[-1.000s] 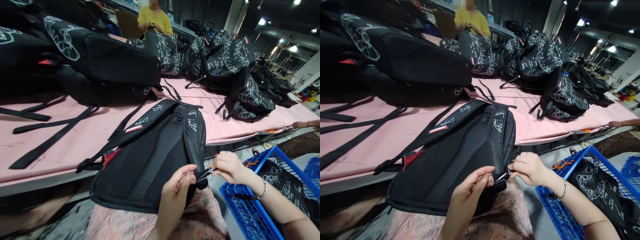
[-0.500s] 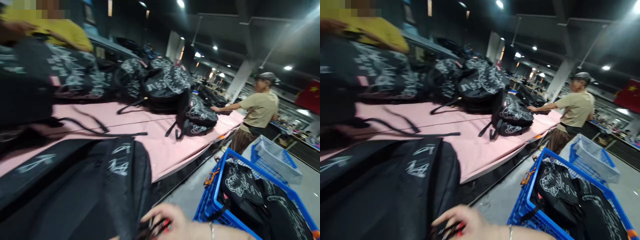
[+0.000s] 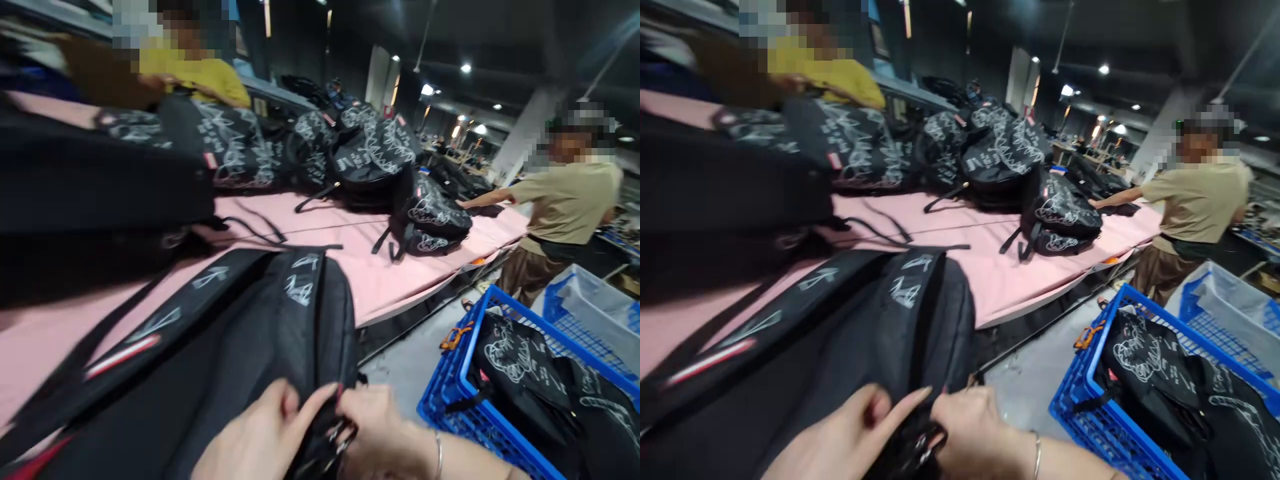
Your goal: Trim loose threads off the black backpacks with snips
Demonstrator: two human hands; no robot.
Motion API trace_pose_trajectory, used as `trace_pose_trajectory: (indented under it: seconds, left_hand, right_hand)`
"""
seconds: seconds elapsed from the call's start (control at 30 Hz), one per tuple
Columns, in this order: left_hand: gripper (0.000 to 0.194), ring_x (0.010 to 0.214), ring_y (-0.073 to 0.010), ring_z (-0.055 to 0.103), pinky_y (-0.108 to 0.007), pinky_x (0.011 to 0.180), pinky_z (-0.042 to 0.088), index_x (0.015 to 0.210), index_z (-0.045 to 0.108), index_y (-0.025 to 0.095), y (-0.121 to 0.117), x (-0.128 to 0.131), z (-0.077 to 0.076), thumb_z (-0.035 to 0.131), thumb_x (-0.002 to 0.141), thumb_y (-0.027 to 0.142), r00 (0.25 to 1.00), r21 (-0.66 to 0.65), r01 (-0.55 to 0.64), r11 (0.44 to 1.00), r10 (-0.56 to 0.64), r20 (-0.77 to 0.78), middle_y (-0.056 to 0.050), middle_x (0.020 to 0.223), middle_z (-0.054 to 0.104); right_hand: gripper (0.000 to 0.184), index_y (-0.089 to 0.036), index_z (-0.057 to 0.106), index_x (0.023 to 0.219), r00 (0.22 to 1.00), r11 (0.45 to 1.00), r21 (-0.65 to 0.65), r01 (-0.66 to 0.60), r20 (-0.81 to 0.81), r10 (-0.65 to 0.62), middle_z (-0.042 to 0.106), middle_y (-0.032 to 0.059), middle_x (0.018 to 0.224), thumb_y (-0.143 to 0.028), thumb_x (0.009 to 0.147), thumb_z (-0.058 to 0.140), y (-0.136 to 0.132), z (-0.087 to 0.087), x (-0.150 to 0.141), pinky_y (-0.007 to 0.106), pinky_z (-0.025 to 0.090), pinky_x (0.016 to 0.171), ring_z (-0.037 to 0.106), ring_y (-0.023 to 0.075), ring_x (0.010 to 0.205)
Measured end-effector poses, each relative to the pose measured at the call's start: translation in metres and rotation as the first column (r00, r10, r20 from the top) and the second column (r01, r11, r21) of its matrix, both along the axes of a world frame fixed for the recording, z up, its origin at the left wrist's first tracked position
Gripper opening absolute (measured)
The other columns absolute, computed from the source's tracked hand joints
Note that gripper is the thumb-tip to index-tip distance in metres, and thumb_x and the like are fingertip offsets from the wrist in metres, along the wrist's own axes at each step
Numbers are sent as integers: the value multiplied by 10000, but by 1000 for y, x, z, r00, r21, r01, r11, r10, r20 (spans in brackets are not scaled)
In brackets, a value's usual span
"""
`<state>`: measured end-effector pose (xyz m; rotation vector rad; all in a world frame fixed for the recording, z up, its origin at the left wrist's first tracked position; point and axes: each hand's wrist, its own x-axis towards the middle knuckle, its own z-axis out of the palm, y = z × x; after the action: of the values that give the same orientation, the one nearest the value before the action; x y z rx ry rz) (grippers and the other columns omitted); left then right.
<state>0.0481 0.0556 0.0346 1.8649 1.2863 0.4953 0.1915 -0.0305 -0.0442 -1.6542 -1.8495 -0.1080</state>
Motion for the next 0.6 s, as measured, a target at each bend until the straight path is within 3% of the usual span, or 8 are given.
trace_pose_trajectory:
  seconds: [0.07, 0.17, 0.27, 0.3, 0.37, 0.43, 0.53, 0.6]
  left_hand:
    - [347, 402, -124, 393, -234, 452, 271, 508, 426, 219, 1, 7, 1, 585, 667, 482, 1000, -3, -17, 1000, 17, 13, 52, 413, 431]
    - [336, 435, -96, 387, -207, 485, 338, 503, 389, 203, 2, 15, -10, 577, 671, 425, 925, -213, -92, 973, 163, 344, 68, 435, 371]
    - [339, 487, -76, 442, -195, 538, 427, 559, 421, 187, -2, 15, -24, 679, 587, 405, 625, -577, -84, 812, 494, 605, 78, 511, 427]
    - [343, 506, -74, 467, -194, 544, 442, 585, 444, 181, -3, 14, -27, 716, 551, 386, 529, -658, -55, 751, 580, 619, 75, 541, 465]
    - [361, 519, -78, 505, -193, 529, 453, 621, 480, 170, -4, 12, -31, 766, 501, 354, 420, -745, 1, 667, 676, 606, 61, 574, 526]
    - [366, 509, -86, 527, -202, 516, 464, 628, 501, 160, -4, 10, -34, 784, 493, 349, 392, -771, 49, 634, 698, 599, 46, 575, 556]
    - [338, 529, -103, 565, -216, 523, 481, 658, 545, 144, -2, 10, -37, 775, 534, 359, 396, -759, 97, 643, 675, 623, 20, 599, 593]
    - [321, 527, -107, 573, -214, 517, 483, 663, 554, 143, -1, 10, -39, 767, 559, 359, 393, -750, 116, 651, 664, 637, 18, 590, 596]
  right_hand:
    - [117, -195, 507, 684, 1000, 1000, -27, 0, -4, 0, 577, 1, 558, -185, 758, 418, -4, 14, -3, 232, 423, 530, 570, 145, 521]
    - [137, -185, 543, 725, 994, 997, 24, 68, -93, -66, 607, 21, 590, -169, 821, 445, -8, 24, -9, 250, 439, 561, 588, 160, 557]
    - [116, -175, 586, 911, 968, 998, 48, 27, -251, -15, 660, 46, 712, -222, 841, 507, -10, 26, -13, 254, 465, 601, 616, 161, 613]
    - [152, -179, 582, 966, 950, 999, 28, -19, -311, 27, 665, 41, 731, -226, 837, 517, -11, 27, -13, 249, 467, 592, 615, 153, 604]
    - [181, -193, 579, 993, 906, 992, -29, -121, -412, 98, 660, 20, 717, -214, 821, 528, -12, 29, -9, 238, 457, 552, 596, 138, 558]
    - [154, -202, 589, 944, 884, 989, -70, -131, -459, 85, 645, 5, 693, -197, 797, 545, -11, 34, 1, 237, 447, 544, 585, 137, 558]
    - [197, -197, 573, 979, 913, 991, -118, -61, -408, 7, 635, 31, 797, -202, 782, 562, 0, 43, 20, 269, 453, 613, 585, 166, 684]
    - [188, -195, 563, 999, 938, 991, -103, -82, -345, 42, 617, 45, 832, -221, 816, 529, 10, 46, 33, 297, 449, 650, 565, 177, 728]
